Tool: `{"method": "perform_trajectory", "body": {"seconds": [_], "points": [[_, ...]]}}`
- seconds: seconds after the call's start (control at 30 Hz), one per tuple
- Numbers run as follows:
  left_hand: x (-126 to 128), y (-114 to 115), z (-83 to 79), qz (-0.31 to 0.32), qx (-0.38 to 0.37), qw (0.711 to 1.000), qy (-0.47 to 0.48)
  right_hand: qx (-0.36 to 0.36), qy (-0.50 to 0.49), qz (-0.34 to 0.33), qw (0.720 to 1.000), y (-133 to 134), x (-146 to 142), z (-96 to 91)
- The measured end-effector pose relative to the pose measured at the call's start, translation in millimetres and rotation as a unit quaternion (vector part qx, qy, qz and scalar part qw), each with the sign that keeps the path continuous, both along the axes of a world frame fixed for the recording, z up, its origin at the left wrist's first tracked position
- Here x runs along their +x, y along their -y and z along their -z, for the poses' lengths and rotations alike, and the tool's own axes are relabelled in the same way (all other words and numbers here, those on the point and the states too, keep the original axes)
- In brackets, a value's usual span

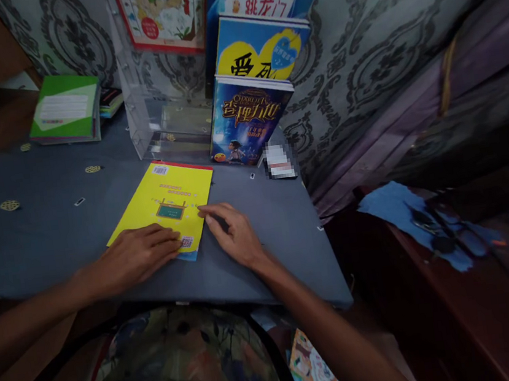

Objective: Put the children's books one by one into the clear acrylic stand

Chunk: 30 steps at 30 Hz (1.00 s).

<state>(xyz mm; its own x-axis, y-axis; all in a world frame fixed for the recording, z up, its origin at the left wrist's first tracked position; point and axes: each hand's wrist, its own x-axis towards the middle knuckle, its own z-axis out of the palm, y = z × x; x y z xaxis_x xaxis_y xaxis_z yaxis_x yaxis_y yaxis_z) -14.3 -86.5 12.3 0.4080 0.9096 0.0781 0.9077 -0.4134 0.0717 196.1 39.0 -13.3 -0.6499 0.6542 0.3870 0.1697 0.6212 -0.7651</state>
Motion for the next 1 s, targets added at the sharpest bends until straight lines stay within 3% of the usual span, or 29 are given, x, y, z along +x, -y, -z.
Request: {"method": "perform_trajectory", "body": {"seconds": [0.17,0.67,1.0], "points": [[-3,0,-3.3,-0.017,-0.01,0.999,0.043,-0.034,-0.028,-0.015,0.999,10,3,3.4],[-1,1,-6.3,-0.02,-0.01,0.998,0.05,-0.031,-0.034,-0.041,0.998,25,4,3.6],[4,11,4.3,-0.033,0.018,0.999,0.027,0.035,0.042,-0.063,0.997,29,2,0.8]]}}
